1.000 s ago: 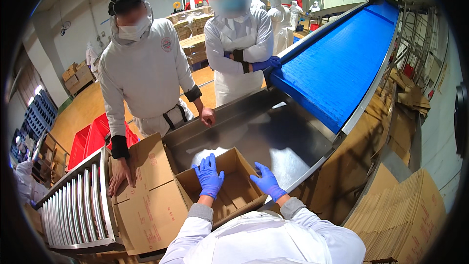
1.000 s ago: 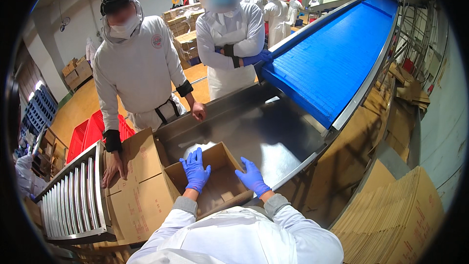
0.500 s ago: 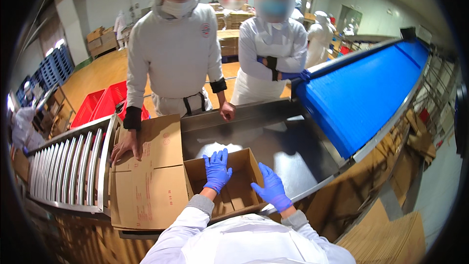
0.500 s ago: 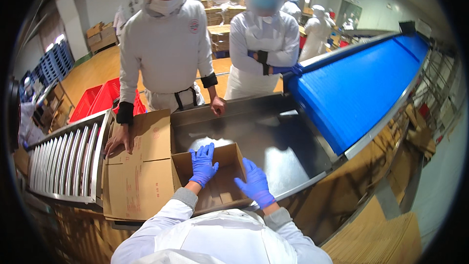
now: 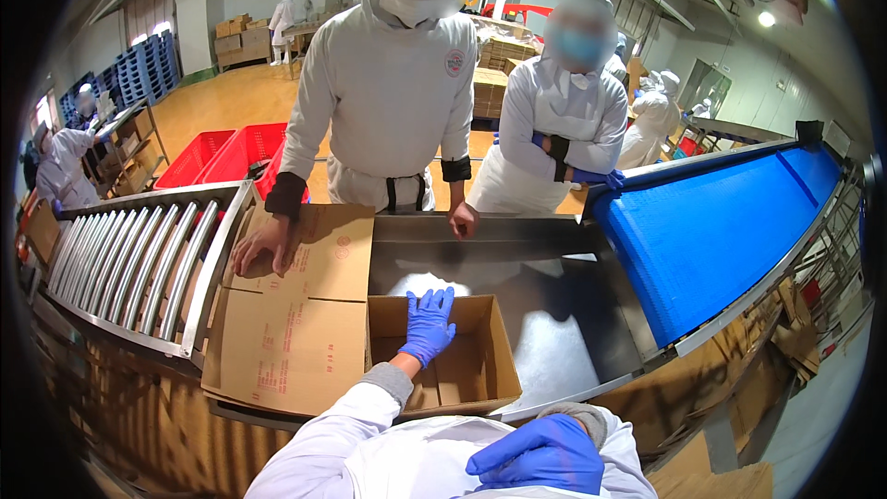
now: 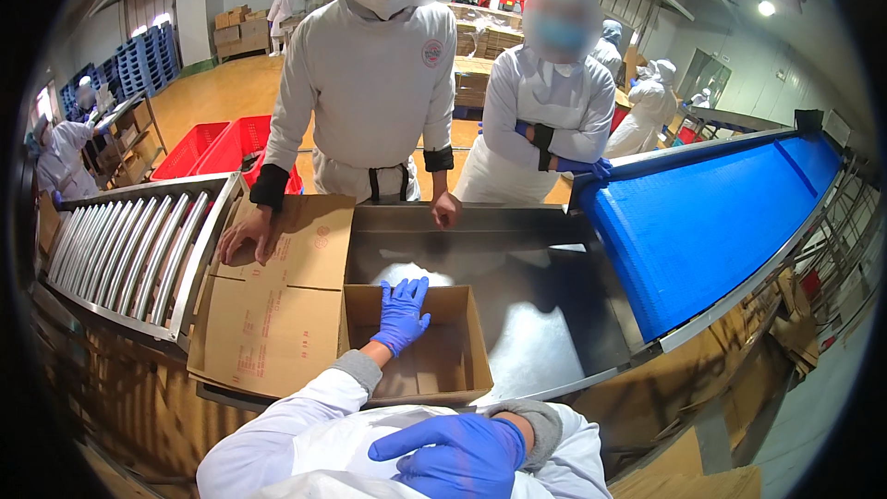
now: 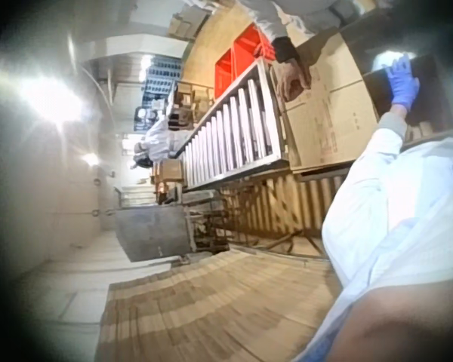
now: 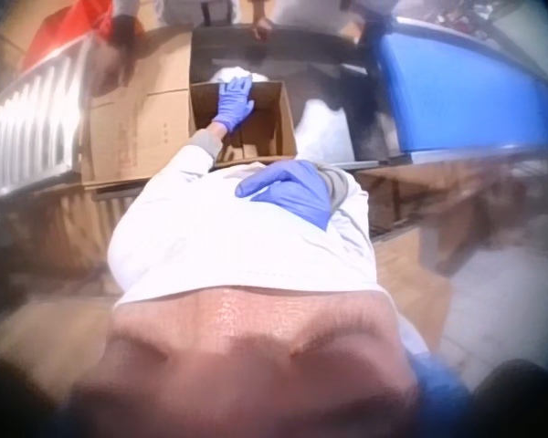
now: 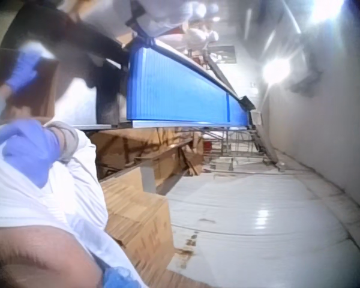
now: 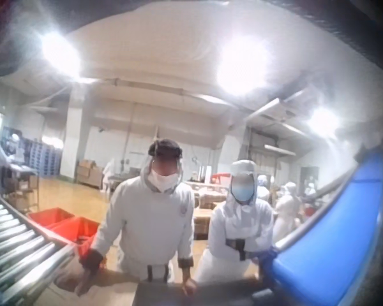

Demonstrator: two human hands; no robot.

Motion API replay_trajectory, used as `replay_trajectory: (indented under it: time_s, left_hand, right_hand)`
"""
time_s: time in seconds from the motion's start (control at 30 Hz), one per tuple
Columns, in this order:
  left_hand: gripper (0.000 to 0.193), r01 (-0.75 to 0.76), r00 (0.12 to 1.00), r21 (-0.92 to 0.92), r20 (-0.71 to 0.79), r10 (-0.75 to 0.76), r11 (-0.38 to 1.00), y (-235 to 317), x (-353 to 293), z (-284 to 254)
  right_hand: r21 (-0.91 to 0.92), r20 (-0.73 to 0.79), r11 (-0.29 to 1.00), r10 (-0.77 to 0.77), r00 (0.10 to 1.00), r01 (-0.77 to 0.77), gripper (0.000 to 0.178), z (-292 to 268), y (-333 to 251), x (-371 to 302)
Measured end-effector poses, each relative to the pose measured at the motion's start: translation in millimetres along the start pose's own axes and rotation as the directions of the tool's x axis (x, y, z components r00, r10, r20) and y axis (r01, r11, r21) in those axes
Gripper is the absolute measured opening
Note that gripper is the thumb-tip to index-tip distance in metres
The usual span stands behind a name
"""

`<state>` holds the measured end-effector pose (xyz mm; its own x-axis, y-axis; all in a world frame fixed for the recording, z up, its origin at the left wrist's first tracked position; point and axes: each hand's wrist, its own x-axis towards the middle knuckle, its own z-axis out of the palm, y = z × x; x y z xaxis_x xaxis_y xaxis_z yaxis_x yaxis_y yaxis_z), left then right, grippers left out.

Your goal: The person assembles a cardboard box by folding and tucking the flaps into place on a metal table. They handle the box with gloved hands, ensuring the sides are properly aligned and secured.

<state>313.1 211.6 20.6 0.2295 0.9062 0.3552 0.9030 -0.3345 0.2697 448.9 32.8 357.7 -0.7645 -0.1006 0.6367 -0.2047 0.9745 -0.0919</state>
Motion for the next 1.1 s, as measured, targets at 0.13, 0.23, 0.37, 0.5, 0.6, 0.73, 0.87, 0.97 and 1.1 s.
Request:
replay_trajectory:
  time_s: [0.13,0.23,0.37,0.5,0.6,0.73,0.87,0.97,1.1]
  left_hand:
    - [0.087,0.008,1.000,-0.014,0.005,-0.008,1.000,0.8,0.9,-3.4]
    - [0.085,0.019,1.000,-0.012,0.007,-0.019,1.000,-2.2,2.6,-6.9]
    - [0.084,0.000,1.000,-0.036,0.006,0.000,0.999,2.9,2.5,-6.4]
    - [0.081,0.025,1.000,-0.032,0.019,-0.025,0.999,1.0,1.9,-6.3]
    - [0.083,0.001,1.000,-0.015,-0.007,-0.001,1.000,5.1,2.7,-3.8]
    - [0.088,0.022,0.999,-0.009,0.029,-0.022,1.000,1.4,3.0,1.4]
    - [0.090,0.016,1.000,0.007,0.026,-0.016,1.000,1.1,5.5,3.8]
    - [0.089,0.017,0.999,0.001,0.038,-0.018,1.000,1.7,6.8,2.0]
    - [0.091,0.039,0.999,0.012,0.030,-0.039,0.999,-4.5,4.0,3.6]
  right_hand:
    - [-0.134,-0.110,0.989,0.042,0.993,-0.057,0.038,-4.1,-1.9,5.3]
    - [-0.185,-0.216,0.961,0.166,0.962,-0.207,0.038,0.4,8.6,4.5]
    - [-0.152,-0.287,0.929,0.285,0.915,-0.338,0.045,12.7,26.2,2.3]
    - [-0.175,-0.275,0.934,0.256,0.927,-0.310,0.043,16.6,28.5,1.5]
    - [-0.153,-0.295,0.929,0.284,0.913,-0.338,0.041,19.5,25.8,-1.5]
    - [-0.137,-0.327,0.940,0.256,0.910,-0.313,0.042,23.7,21.1,-3.2]
    - [-0.187,-0.290,0.939,0.228,0.929,-0.289,0.044,22.2,12.4,-10.9]
    - [-0.193,-0.307,0.950,0.180,0.935,-0.246,0.044,22.8,11.7,-16.0]
    - [-0.153,-0.306,0.985,0.033,0.952,-0.083,0.055,23.5,18.2,-20.9]
